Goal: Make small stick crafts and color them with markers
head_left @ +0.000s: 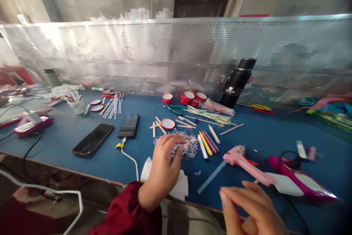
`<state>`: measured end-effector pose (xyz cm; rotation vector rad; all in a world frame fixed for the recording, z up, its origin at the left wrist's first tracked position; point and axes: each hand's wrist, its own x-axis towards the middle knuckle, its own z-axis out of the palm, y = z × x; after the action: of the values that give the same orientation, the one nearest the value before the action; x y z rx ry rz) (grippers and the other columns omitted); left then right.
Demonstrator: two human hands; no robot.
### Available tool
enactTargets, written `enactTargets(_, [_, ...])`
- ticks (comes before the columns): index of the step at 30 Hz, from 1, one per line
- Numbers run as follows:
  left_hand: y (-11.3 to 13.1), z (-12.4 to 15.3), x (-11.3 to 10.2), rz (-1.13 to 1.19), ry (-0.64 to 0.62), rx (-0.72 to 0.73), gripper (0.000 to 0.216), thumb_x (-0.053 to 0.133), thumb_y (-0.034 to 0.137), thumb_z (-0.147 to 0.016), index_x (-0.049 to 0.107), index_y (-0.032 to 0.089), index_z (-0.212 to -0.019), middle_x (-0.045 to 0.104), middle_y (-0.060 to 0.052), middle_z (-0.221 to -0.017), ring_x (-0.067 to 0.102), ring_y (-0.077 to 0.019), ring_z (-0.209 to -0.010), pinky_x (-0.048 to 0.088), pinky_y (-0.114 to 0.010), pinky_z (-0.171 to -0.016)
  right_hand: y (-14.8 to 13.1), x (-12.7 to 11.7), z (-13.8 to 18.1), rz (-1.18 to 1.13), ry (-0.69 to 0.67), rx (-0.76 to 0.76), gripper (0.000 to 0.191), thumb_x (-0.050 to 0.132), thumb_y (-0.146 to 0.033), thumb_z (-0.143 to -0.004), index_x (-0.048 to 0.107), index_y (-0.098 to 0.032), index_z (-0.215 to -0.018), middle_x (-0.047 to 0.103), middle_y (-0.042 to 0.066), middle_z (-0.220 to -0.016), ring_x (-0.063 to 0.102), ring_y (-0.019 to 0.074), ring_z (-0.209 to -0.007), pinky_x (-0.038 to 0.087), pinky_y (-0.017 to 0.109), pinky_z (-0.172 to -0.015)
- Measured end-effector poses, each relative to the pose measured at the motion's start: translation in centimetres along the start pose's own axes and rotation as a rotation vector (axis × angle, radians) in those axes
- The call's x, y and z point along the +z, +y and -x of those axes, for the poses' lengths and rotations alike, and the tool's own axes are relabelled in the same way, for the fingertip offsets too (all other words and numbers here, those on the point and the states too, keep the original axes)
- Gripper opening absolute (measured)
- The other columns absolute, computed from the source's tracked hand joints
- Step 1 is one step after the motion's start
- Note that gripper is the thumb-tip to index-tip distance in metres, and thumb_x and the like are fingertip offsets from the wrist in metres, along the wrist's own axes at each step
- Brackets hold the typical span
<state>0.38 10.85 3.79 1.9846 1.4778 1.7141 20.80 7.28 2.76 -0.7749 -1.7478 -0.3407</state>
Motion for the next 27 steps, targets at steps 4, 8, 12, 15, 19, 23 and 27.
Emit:
enactTargets(4, [2.4, 0.2, -0.9, -0.051, -0.083, 0.167, 0.020, 0.056, 0.019, -0.103, 0.073, 0.019, -0.093, 0.078, -0.009, -0.107, 0.068, -0.0225, -0.105, 0.054, -0.041, -0.098, 0.4, 0.3, 0.1, -0.051, -0.178, -0.133, 0.013, 0.062, -0.012, -0.098, 0.066, -0.024, -0.099, 0.071, -0.003, -0.070, 0.069, 0.0157, -0.059, 0.055, 0.041, -0.093])
enactTargets(8, [4.1, 1.1, -1.7, -0.190, -0.123, 0.228, 0.021, 0.059, 0.030, -0.103, 0.075, 0.021, -0.093, 0.076, -0.011, -0.113, 0.064, -0.0264, -0.115, 0.053, -0.046, -0.101, 0.4, 1.5, 0.9, -0.022, -0.113, -0.069, 0.015, 0.063, -0.012, -0.097, 0.067, -0.022, -0.107, 0.076, 0.002, -0.084, 0.074, 0.0194, -0.073, 0.056, 0.041, -0.091])
enactTargets(12, [2.7, 1.9, -1.3, -0.359, -0.201, 0.142, 0.030, 0.057, 0.031, -0.102, 0.070, 0.024, -0.128, 0.065, -0.013, -0.144, 0.053, -0.0329, -0.139, 0.047, -0.055, -0.113, -0.2, 2.7, 0.8, -0.014, 0.000, -0.036, 0.017, 0.068, -0.011, -0.095, 0.069, -0.019, -0.110, 0.075, 0.003, -0.087, 0.073, 0.0201, -0.076, 0.057, 0.040, -0.091])
enactTargets(15, [1.1, 2.1, -0.9, -0.356, -0.272, 0.117, 0.051, 0.059, 0.033, -0.100, 0.055, 0.025, -0.151, 0.051, -0.013, -0.161, 0.036, -0.0369, -0.155, 0.036, -0.061, -0.124, 0.2, 3.1, 0.8, -0.019, 0.057, -0.023, 0.021, 0.071, -0.007, -0.092, 0.071, -0.019, -0.109, 0.074, 0.002, -0.084, 0.071, 0.0184, -0.073, 0.056, 0.041, -0.091])
enactTargets(19, [-0.1, 1.8, -1.2, -0.116, -0.225, 0.002, 0.051, 0.054, 0.038, -0.105, 0.050, 0.028, -0.155, 0.051, -0.011, -0.162, 0.035, -0.0327, -0.157, 0.031, -0.058, -0.128, 1.4, 3.9, 2.0, -0.082, 0.202, 0.173, 0.020, 0.072, -0.010, -0.093, 0.073, -0.019, -0.111, 0.074, 0.003, -0.085, 0.071, 0.0188, -0.073, 0.057, 0.038, -0.081])
enactTargets(23, [-1.2, 1.4, -1.8, 0.206, -0.039, -0.236, 0.044, 0.049, 0.046, -0.108, 0.057, 0.026, -0.145, 0.059, -0.012, -0.151, 0.050, -0.0287, -0.144, 0.038, -0.051, -0.123, 1.8, 4.6, 3.1, -0.207, 0.292, 0.442, 0.016, 0.073, -0.024, -0.096, 0.074, -0.017, -0.111, 0.074, 0.007, -0.090, 0.071, 0.0194, -0.072, 0.057, 0.033, -0.066])
enactTargets(27, [-1.6, 1.4, -2.0, 0.356, 0.056, -0.341, 0.042, 0.046, 0.049, -0.108, 0.060, 0.023, -0.138, 0.064, -0.012, -0.143, 0.058, -0.0264, -0.134, 0.044, -0.046, -0.116, 1.8, 4.6, 2.9, -0.242, 0.280, 0.580, 0.023, 0.073, -0.035, -0.097, 0.075, -0.016, -0.110, 0.074, 0.007, -0.087, 0.071, 0.0191, -0.071, 0.058, 0.033, -0.067])
